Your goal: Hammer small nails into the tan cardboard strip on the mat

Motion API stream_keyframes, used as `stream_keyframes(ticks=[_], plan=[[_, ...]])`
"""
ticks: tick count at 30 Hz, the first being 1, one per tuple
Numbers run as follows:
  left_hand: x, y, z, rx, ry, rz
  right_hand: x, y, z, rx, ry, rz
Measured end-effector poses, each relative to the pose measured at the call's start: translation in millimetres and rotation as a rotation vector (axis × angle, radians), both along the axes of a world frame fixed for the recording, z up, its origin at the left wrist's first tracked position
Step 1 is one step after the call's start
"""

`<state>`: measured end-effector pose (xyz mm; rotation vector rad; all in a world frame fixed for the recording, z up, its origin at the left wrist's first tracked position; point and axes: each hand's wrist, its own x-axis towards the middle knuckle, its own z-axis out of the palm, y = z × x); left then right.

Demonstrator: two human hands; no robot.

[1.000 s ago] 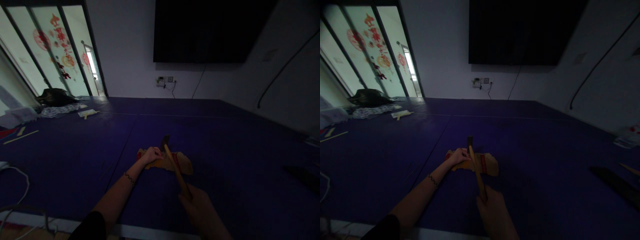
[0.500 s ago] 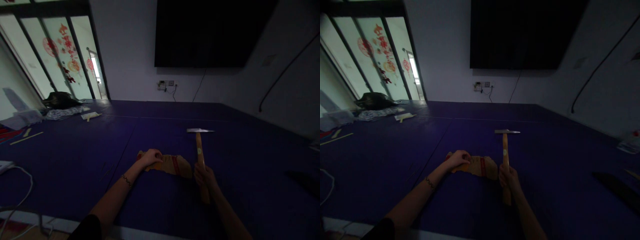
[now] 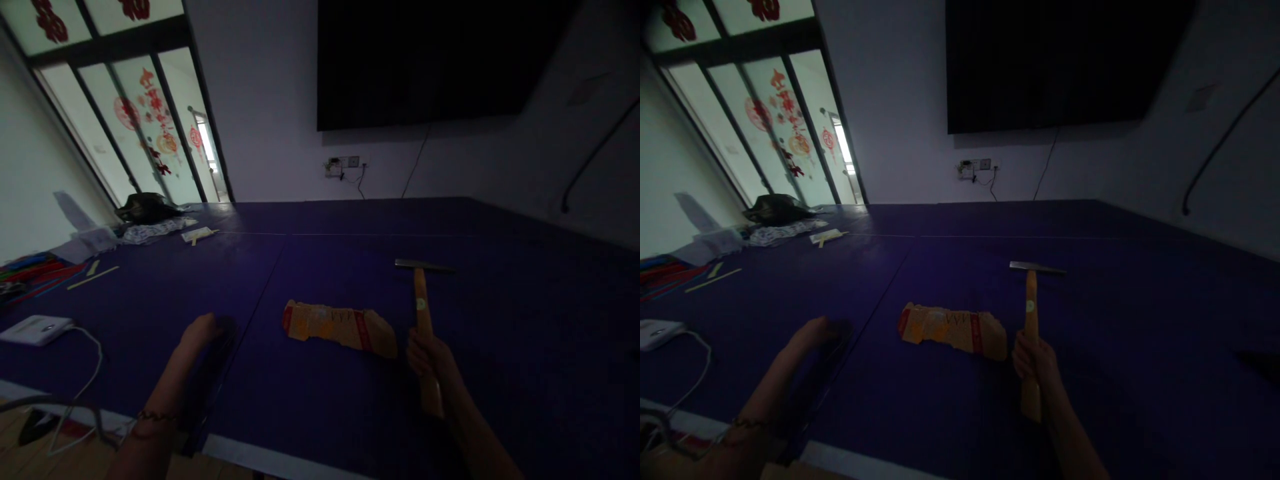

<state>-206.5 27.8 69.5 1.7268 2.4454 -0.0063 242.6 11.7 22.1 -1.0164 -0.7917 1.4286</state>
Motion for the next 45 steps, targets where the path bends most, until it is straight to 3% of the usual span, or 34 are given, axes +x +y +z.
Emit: stream_keyframes(ticks=[5,11,15,18,20,23,26,36,45], plan=[[3.5,-2.6,-14.1,-0.023,-0.039,0.016,-0.4,4.1,-5.2,0.001,0.066,0.019],[25.1,12.9,7.0,0.088,-0.180,-0.054,-0.1,7.4,-14.8,0.025,0.094,0.019],[74.2,25.7,5.5,0.186,-0.415,-0.260,-1.4,9.0,-16.7,0.022,0.094,0.032],[122.3,36.4,-9.0,0.292,-0.851,-0.473,-2.5,8.0,-15.4,0.014,0.087,0.046],[150.8,44.3,-19.3,0.291,-0.983,-0.564,-3.2,6.7,-14.4,0.013,0.077,0.046],[179.5,55.7,-31.6,0.236,-0.981,-0.655,-3.6,5.0,-13.6,0.010,0.061,0.033],[190.4,63.5,-41.1,0.227,-0.952,-0.690,-3.3,4.7,-13.4,0.003,0.051,0.022],[188.1,66.2,-59.1,0.306,-0.869,-0.724,-2.9,3.6,-16.5,-0.037,0.050,0.029],[193.4,58.8,-60.0,0.426,-0.781,-0.734,-6.8,0.3,-12.4,-0.082,0.018,0.016]])
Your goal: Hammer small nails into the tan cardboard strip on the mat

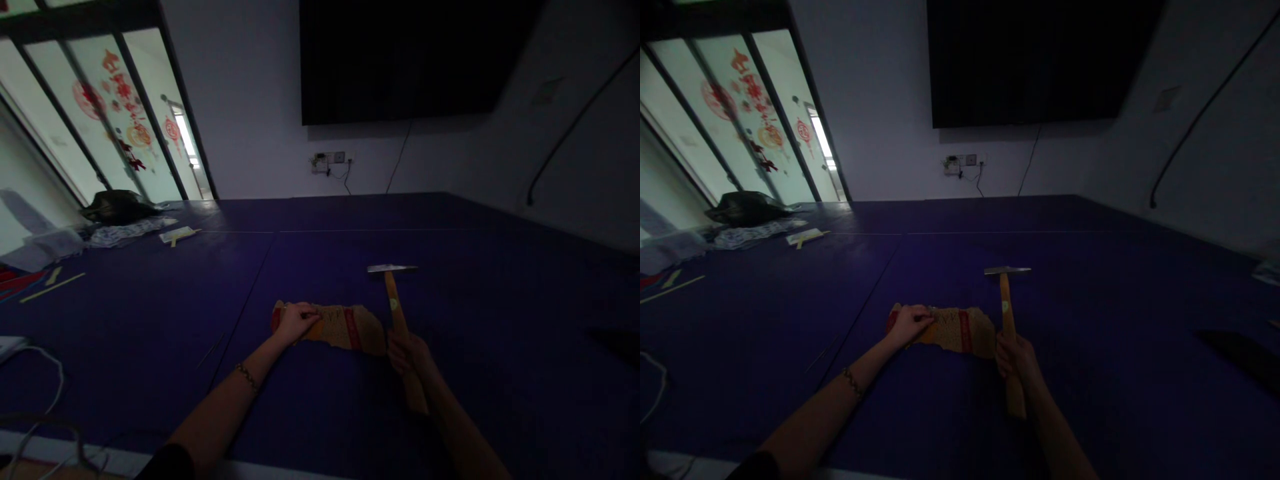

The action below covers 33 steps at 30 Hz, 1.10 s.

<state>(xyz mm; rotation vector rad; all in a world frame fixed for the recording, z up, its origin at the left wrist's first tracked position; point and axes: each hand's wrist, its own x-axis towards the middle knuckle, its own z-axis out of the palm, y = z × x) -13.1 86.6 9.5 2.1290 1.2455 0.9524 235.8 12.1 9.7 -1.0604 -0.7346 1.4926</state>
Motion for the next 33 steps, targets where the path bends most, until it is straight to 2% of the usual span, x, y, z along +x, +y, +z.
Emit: stream_keyframes(ticks=[6,13,19,27,33], plan=[[-0.9,-0.2,-2.9,0.030,0.008,0.085,-0.6,-0.7,5.2,-0.025,-0.012,-0.010],[-0.4,-1.6,-2.8,0.021,0.022,0.139,0.1,-1.3,3.2,-0.017,-0.032,-0.011],[0.1,-4.5,0.4,-0.003,0.033,0.134,-0.1,-1.6,-0.1,-0.002,-0.050,-0.008],[-0.8,-0.9,-3.0,-0.023,-0.006,0.102,0.1,-1.3,-2.0,0.002,-0.064,-0.009],[-4.4,4.4,-6.0,-0.038,-0.053,0.051,-0.8,-6.6,6.8,0.045,-0.121,-0.012]])
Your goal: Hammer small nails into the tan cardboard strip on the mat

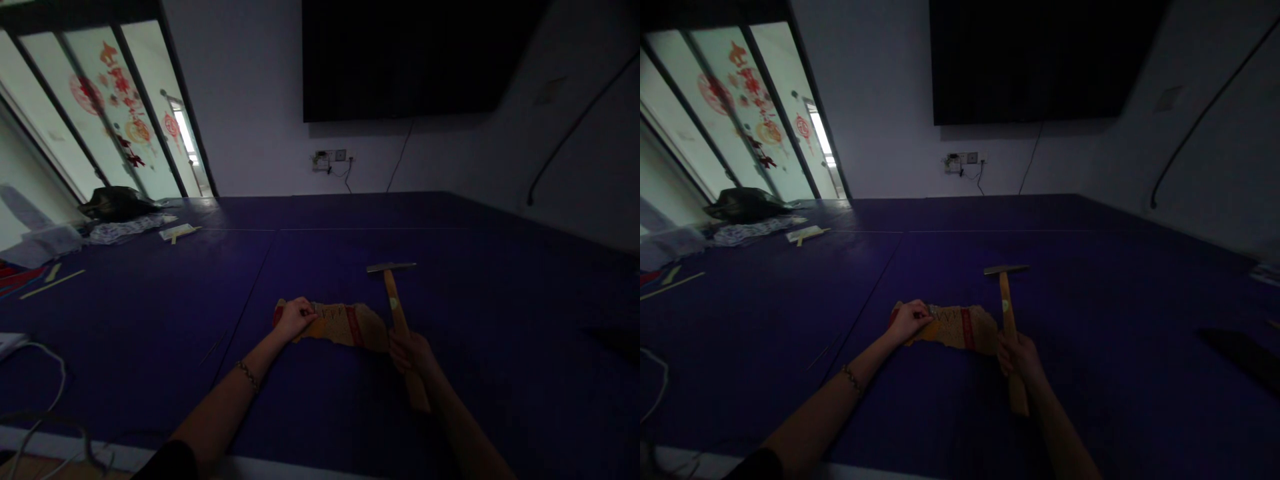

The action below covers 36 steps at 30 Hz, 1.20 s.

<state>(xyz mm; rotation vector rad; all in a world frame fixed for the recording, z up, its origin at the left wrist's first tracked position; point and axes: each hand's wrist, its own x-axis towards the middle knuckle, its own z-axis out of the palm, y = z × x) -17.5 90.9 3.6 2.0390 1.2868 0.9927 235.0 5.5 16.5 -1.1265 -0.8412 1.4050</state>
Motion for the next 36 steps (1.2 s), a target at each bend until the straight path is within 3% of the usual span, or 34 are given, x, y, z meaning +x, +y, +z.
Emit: stream_keyframes(ticks=[4,9,12,17,23,36], plan=[[-0.7,-0.1,-0.4,-0.008,-0.023,-0.023,-13.0,-19.4,21.9,0.010,-0.177,0.061],[-0.7,1.3,-1.5,-0.024,-0.041,-0.049,-52.5,-58.4,56.5,-0.008,-0.600,0.130],[-0.2,2.3,-2.3,-0.029,-0.046,-0.040,-75.7,-71.0,65.6,0.034,-0.771,0.152],[1.4,1.1,-2.3,-0.026,-0.043,-0.031,-93.5,-72.9,63.5,-0.037,-1.000,0.182],[2.6,2.2,-3.8,-0.015,-0.045,-0.028,-94.3,-75.3,66.6,-0.047,-0.997,0.160],[3.0,1.6,-3.2,-0.007,-0.038,-0.014,-93.5,-81.5,50.2,0.053,-1.106,0.134]])
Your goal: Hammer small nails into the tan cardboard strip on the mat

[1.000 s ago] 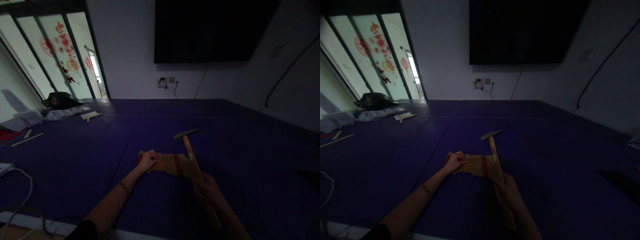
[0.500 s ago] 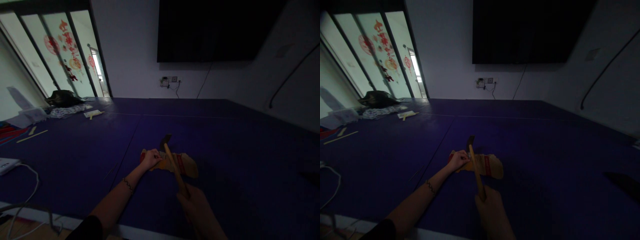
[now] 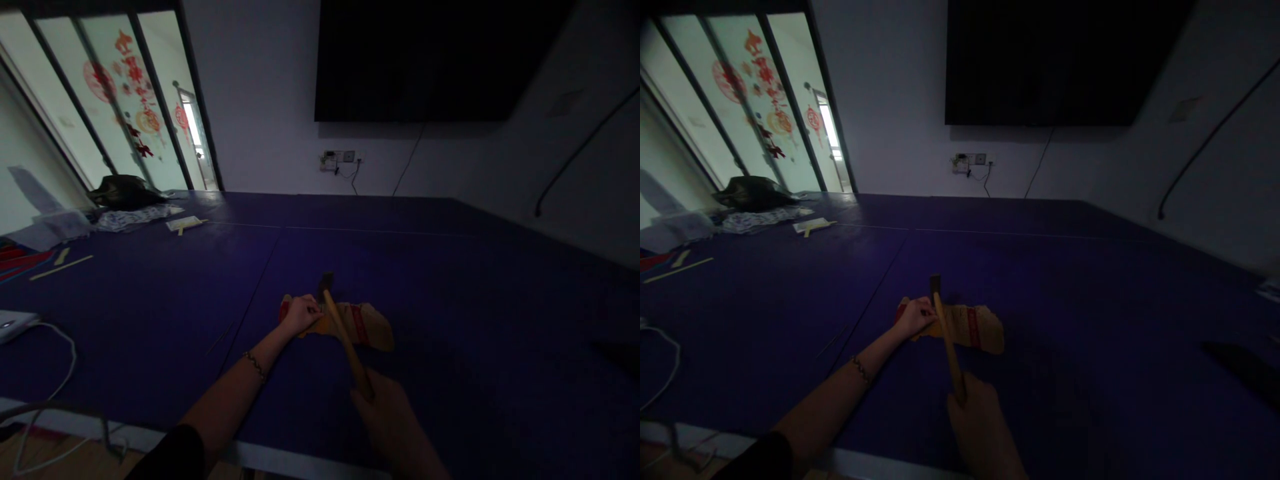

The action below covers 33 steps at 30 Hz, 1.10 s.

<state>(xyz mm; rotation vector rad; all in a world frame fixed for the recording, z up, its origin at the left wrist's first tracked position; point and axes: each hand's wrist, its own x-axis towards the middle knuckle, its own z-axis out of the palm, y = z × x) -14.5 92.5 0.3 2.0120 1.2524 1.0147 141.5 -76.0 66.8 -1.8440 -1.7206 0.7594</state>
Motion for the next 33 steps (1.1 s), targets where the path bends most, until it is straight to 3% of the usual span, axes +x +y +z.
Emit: stream_keyframes(ticks=[6,11,14,18,22,27,30,33], plan=[[0.4,0.5,0.5,0.008,0.020,-0.010,4.0,-6.2,12.6,0.005,0.030,-0.031],[1.1,-2.1,2.2,0.021,0.065,-0.027,31.1,14.2,28.6,-0.001,0.410,-0.121],[1.9,-3.9,4.0,0.032,0.090,-0.018,66.8,48.8,14.1,0.024,0.827,-0.092],[3.0,-5.5,5.7,0.045,0.106,0.020,116.9,93.2,-25.4,-0.129,1.199,0.093],[3.6,-7.8,5.0,0.043,0.120,0.048,136.3,106.6,-57.0,-0.076,1.299,0.074],[2.8,-16.6,9.6,0.119,0.151,0.121,134.3,101.7,-67.6,-0.077,1.413,0.020],[-2.2,-25.5,22.6,0.261,0.180,0.183,134.6,101.0,-68.6,-0.090,1.431,0.003],[-18.8,-37.0,42.9,0.266,0.230,0.209,135.7,102.9,-70.6,-0.132,1.430,0.022]])
